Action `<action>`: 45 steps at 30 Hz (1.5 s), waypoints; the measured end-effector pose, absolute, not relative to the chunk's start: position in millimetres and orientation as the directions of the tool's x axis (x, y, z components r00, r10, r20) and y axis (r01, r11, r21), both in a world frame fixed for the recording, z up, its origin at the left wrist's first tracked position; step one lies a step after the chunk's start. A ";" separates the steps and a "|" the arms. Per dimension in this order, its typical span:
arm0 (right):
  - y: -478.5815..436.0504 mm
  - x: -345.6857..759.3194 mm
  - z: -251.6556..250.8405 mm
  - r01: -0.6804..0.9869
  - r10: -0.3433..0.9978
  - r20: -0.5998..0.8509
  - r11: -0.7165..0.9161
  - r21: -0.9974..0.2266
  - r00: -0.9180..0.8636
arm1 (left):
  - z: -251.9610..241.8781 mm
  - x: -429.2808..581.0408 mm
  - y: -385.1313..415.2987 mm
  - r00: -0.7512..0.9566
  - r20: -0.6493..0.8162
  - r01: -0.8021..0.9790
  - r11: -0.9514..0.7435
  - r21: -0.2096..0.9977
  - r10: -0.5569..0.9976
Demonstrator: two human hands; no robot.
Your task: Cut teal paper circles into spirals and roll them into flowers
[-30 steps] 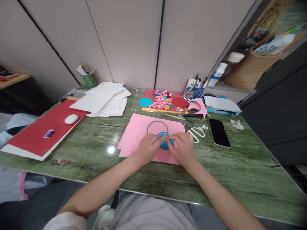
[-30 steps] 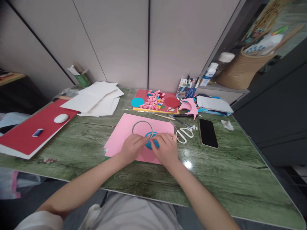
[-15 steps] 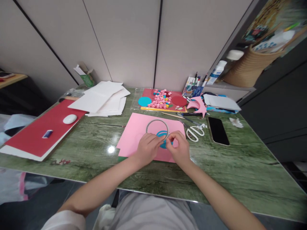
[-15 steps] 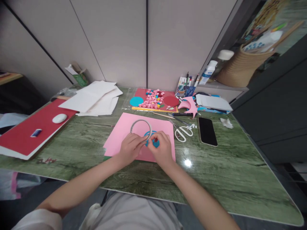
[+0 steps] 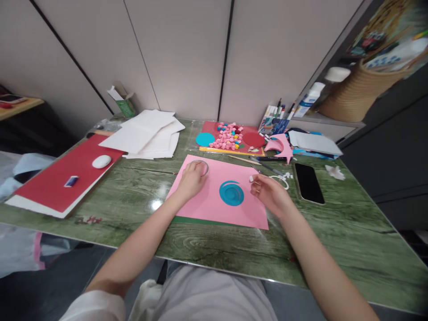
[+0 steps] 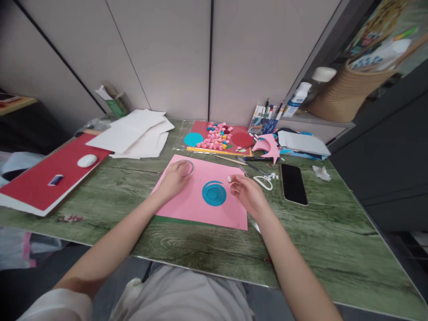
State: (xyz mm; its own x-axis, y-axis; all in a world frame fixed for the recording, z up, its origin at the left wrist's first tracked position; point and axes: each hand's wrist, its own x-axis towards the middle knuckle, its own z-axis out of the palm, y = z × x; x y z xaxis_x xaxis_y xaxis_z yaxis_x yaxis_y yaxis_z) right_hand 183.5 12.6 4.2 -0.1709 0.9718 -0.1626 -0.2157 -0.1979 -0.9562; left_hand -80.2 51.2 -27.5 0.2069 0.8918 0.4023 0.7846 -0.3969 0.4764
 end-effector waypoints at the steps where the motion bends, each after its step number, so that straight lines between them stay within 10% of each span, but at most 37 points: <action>1: 10.9 181.2 4.1 -0.227 0.964 -0.181 -0.224 -0.948 -0.197 | -24.2 -74.9 46.5 0.196 0.408 0.736 -0.409 0.539 0.892; 6: 1.3 162.9 0.4 -0.161 0.936 -0.191 -0.246 -0.956 -0.296 | -8.0 -31.6 9.2 0.295 0.015 0.089 -0.043 0.995 0.955; 12: -4.8 150.7 -0.2 -0.141 0.924 -0.165 -0.226 -0.964 -0.345 | -11.7 -16.5 -3.2 0.346 -0.270 -0.263 0.370 0.891 0.898; 21: -3.5 153.8 -2.7 0.396 0.974 0.113 0.185 -0.900 -0.198 | -12.3 -17.4 -1.5 0.345 -0.288 -0.217 0.375 0.901 0.893; 32: -6.6 151.8 5.5 0.556 0.903 0.304 0.427 -0.713 -0.304 | -11.8 -18.8 -5.7 0.341 -0.121 0.094 0.094 0.991 0.932; 40: -21.4 158.8 21.8 0.594 0.697 0.676 0.656 -0.465 -0.240 | -4.4 -26.2 -11.2 0.413 -0.254 -0.182 0.353 0.918 0.875; 45: 20.2 176.3 32.5 0.523 0.904 0.227 0.400 -0.753 -0.363 | -7.0 -41.3 -3.5 0.476 0.051 0.361 -0.248 0.899 0.878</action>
